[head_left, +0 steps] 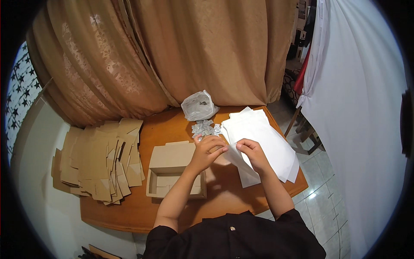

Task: Folding cardboard sheets into shoe boxes, inserting tissue paper, and stacking them on a shelf.

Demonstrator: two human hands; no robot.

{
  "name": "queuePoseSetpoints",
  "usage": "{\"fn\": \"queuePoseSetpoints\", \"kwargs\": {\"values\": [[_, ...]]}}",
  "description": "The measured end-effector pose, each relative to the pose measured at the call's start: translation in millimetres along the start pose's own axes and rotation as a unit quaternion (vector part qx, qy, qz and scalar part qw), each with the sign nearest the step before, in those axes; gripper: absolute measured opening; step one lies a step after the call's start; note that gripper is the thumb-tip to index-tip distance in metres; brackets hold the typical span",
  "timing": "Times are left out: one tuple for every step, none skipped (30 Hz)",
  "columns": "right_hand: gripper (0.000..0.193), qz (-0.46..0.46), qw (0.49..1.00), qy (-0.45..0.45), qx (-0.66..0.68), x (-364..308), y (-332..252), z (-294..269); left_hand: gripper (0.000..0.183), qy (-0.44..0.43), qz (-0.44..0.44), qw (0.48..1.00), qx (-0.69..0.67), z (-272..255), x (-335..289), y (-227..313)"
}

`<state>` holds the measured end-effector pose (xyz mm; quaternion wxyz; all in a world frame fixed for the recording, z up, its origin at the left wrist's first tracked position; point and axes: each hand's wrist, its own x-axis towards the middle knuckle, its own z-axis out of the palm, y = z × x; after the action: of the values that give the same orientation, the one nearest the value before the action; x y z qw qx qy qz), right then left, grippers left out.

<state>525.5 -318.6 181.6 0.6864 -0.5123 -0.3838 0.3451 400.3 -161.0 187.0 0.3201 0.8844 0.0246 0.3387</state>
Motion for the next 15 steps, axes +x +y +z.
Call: {"fn": "queuePoseSetpoints", "kwargs": {"values": [[0.017,0.006,1.000,0.023,0.004,-4.3,-0.5,2.1,0.014,-0.015,-0.042,0.999,-0.028,3.2,-3.4,-4.1],[0.016,0.012,0.999,0.047,0.009,-9.3,-1.8,4.1,0.015,-0.031,-0.084,0.994,-0.057,5.9,-6.6,-6.0],[0.018,0.011,0.998,0.064,-0.013,-17.7,-9.8,10.8,0.016,-0.004,-0.088,0.993,-0.076,9.2,-9.3,-4.9],[0.018,0.009,0.997,0.069,-0.016,-23.1,-10.5,12.3,0.016,-0.006,-0.084,0.993,-0.080,10.0,-9.1,-5.7],[0.021,-0.021,0.992,0.075,-0.100,-28.0,-10.4,12.8,0.017,-0.002,-0.107,0.990,-0.090,9.1,-8.8,-6.7],[0.025,-0.048,0.978,0.082,-0.184,-35.9,-10.6,12.8,0.018,-0.001,-0.131,0.986,-0.101,10.5,-10.1,-4.4],[0.024,-0.071,0.966,0.125,-0.215,-40.5,-6.1,9.5,0.018,0.026,-0.134,0.974,-0.179,14.3,-6.8,-3.2],[0.024,-0.070,0.965,0.128,-0.218,-43.7,-3.5,3.2,0.018,0.024,-0.133,0.974,-0.183,16.0,-4.8,-0.6],[0.021,-0.037,0.962,0.147,-0.227,-45.4,-2.9,-3.6,0.019,0.021,-0.153,0.965,-0.212,14.3,-0.5,5.1],[0.020,-0.004,0.958,0.164,-0.235,-47.3,-3.5,-7.6,0.020,0.019,-0.174,0.955,-0.240,13.4,1.6,8.8],[0.020,-0.007,0.958,0.181,-0.220,-49.7,-4.7,-8.3,0.020,0.013,-0.178,0.949,-0.259,15.1,1.6,5.6],[0.020,-0.009,0.958,0.183,-0.221,-50.1,-8.5,-9.6,0.020,0.013,-0.176,0.949,-0.260,13.2,4.5,8.9],[0.020,-0.008,0.958,0.174,-0.229,-50.5,-13.1,-11.3,0.019,0.011,-0.178,0.945,-0.273,9.8,8.0,14.2],[0.021,-0.007,0.958,0.164,-0.237,-51.2,-17.2,-12.8,0.019,0.010,-0.180,0.941,-0.285,6.1,12.0,18.7],[0.021,-0.009,0.958,0.161,-0.237,-51.7,-19.9,-13.2,0.019,0.014,-0.179,0.942,-0.283,2.4,14.9,20.9]]}}
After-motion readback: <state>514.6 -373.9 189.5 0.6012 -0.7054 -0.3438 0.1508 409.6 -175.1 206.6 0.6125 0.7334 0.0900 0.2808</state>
